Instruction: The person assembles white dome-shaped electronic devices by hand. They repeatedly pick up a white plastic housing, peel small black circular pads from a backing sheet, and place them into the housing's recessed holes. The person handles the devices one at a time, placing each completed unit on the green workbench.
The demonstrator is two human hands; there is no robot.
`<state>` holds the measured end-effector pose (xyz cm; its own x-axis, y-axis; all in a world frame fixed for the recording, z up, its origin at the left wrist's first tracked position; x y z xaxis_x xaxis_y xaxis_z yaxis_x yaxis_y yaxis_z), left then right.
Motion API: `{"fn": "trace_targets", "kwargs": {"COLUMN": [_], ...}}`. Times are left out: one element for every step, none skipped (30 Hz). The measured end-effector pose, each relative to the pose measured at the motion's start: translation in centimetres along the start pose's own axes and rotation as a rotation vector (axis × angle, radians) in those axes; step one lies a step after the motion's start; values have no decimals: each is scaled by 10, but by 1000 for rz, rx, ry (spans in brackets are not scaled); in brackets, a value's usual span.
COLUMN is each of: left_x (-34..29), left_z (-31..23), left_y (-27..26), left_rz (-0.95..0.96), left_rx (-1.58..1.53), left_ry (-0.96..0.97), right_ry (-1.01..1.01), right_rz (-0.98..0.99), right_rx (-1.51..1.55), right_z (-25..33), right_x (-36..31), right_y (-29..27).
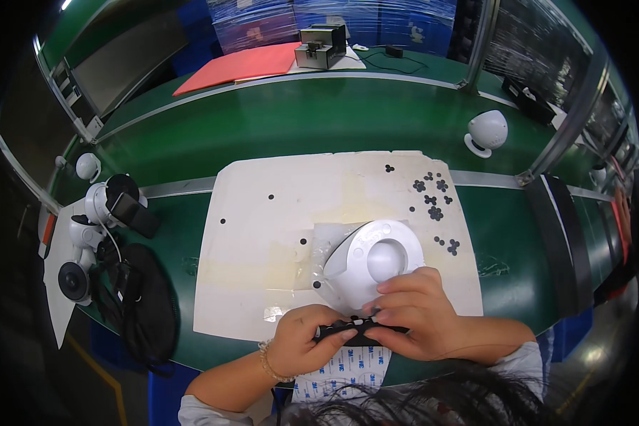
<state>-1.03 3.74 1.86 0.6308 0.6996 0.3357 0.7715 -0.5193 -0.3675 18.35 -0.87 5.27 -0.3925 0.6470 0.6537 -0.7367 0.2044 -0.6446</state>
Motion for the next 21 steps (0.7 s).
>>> {"fn": "trace_targets", "kwargs": {"left_x": [1, 1, 1, 2, 2, 2, 1, 1, 1, 1, 2, 2, 3, 3, 3, 3, 3, 4, 5, 6, 5], "left_z": [0, 0, 0, 0, 0, 1, 2, 3, 3, 3, 2, 2, 2, 2, 1, 1, 1, 0, 0, 1, 2], "left_y": [-1, -1, -1, -1, -1, 0, 1, 2, 2, 1, 0, 0, 0, 0, -1, -1, -1, 0, 2, 3, 3], "left_rz": [15, 30, 16, 3, -10, -14, -19, -23, -17, -11, -5, 1, 6, 12, 15, 18, 21, 19, 18, 17, 4], "left_rx": [19, 38, 31, 23, 15, 4, -7, -19, 6, 30, 55, 64, 74, 83, 100, 118, 135, 131, 128, 123, 138], "left_ry": [7, 15, 31, 48, 65, 71, 77, 82, 99, 115, 132, 126, 121, 115, 97, 80, 62, 111, 161, 211, 229], "right_ry": [10, 23, 36, 49, 64, 80, 95, 87, 79, 70, -18, -107, -197, -245, -292, -338, -262, -184, -139, -93, -84], "right_rz": [34, 23, 13, 4, 5, 6, 6, 30, 54, 78, 87, 98, 108, 59, 7, -44, -95, -143, -142, -141, -93], "right_rx": [-23, -18, -13, -7, 0, 7, 14, -5, -23, -40, -80, -119, -158, -102, -47, 9, 93, 178, 224, 270, 281], "right_z": [0, 1, 2, 3, 2, 1, 0, 0, 1, 2, 4, 7, 8, 8, 6, 5, 4, 5, 5, 5, 4], "right_x": [0, 2, 4, 5, 4, 2, 0, -1, -3, -4, -5, -6, -7, -10, -14, -16, -14, -10, -8, -6, -5], "right_y": [1, 0, -1, -2, -2, -2, -1, -1, 0, 0, -2, -5, -7, -4, 0, 3, 5, 8, 11, 13, 17]}}
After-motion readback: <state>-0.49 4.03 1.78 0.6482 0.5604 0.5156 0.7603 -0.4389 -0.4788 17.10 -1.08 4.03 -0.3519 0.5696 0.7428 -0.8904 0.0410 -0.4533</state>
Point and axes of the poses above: each hand's wrist, its own x-axis towards the middle knuckle, its own y-axis out of the palm, z = x × y, the point moved 1 cm from there along x, towards the middle knuckle, and after that the axes turned 1 degree about z, right-handed, at the moved point
